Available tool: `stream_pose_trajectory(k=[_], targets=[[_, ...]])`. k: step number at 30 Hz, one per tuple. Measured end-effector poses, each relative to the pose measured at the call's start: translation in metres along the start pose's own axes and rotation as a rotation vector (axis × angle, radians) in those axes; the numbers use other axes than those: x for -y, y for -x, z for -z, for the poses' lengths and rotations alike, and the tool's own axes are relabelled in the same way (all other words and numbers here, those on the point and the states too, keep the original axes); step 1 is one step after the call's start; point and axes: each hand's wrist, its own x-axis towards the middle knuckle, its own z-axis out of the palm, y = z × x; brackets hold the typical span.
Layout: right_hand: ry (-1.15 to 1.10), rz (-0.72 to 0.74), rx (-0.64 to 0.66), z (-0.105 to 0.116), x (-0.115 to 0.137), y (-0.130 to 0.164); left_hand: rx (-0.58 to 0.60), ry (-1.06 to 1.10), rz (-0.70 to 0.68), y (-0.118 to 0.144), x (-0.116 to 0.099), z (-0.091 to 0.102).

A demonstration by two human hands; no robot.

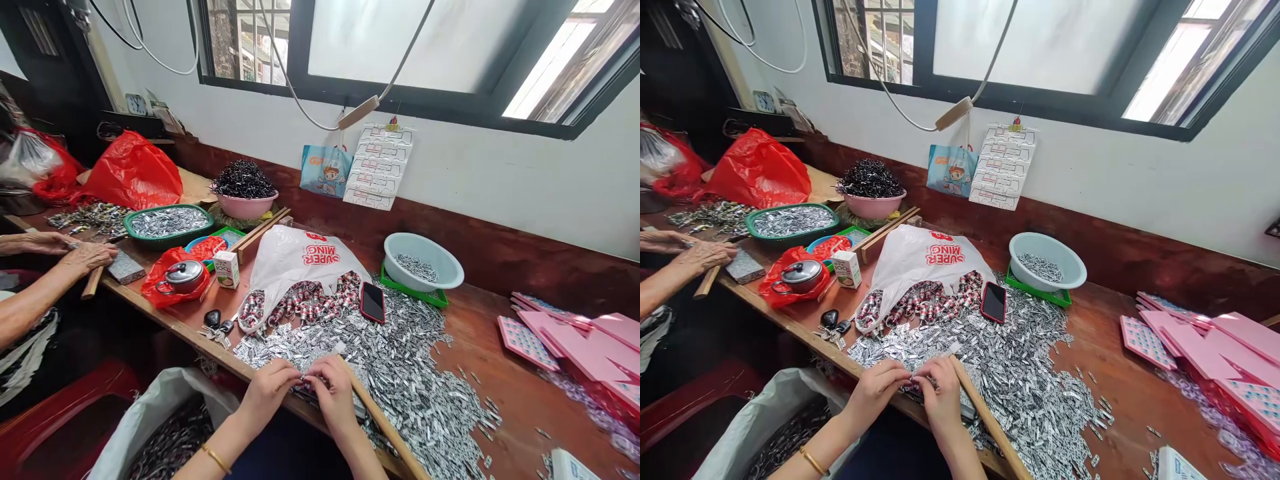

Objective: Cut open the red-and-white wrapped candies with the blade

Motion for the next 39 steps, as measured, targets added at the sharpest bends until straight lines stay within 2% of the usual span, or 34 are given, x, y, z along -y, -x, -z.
stream_pose_trajectory(k=[5, 9, 11, 16, 18, 20, 22, 24, 28, 32, 36, 39], targets=[[0.013, -0.012, -0.016, 0.001, 0.001, 0.004, 0.048, 0.030, 0.032, 0.002, 0.002, -0.001], [0.018, -0.011, 0.025, 0.007, 0.008, 0.005, 0.030, 0.173, 0.152, -0.005, -0.014, 0.006], [-0.051, -0.059, 0.038, 0.009, 0.012, 0.007, -0.013, 0.269, 0.262, -0.011, -0.025, 0.009], [-0.432, -0.351, 0.080, 0.009, 0.018, 0.010, -0.088, 0.470, 0.455, -0.017, -0.045, 0.010], [-0.478, -0.353, 0.030, 0.011, 0.022, 0.010, -0.065, 0.483, 0.496, -0.016, -0.047, 0.009], [-0.420, -0.300, 0.003, 0.016, 0.027, 0.010, 0.015, 0.430, 0.512, -0.017, -0.048, 0.013], [-0.326, -0.236, 0.026, 0.022, 0.034, 0.011, 0.119, 0.333, 0.469, -0.019, -0.049, 0.019], [-0.265, -0.192, 0.053, 0.029, 0.040, 0.012, 0.187, 0.231, 0.364, -0.021, -0.051, 0.028], [-0.223, -0.169, 0.076, 0.038, 0.050, 0.014, 0.202, 0.078, 0.110, -0.023, -0.053, 0.042], [-0.163, -0.063, 0.119, 0.044, 0.061, 0.014, 0.199, -0.008, -0.101, -0.026, -0.062, 0.052], [-0.100, 0.018, 0.112, 0.049, 0.070, 0.016, 0.225, -0.032, -0.171, -0.030, -0.070, 0.059], [-0.115, 0.000, 0.098, 0.051, 0.072, 0.020, 0.293, -0.022, -0.179, -0.033, -0.069, 0.060]])
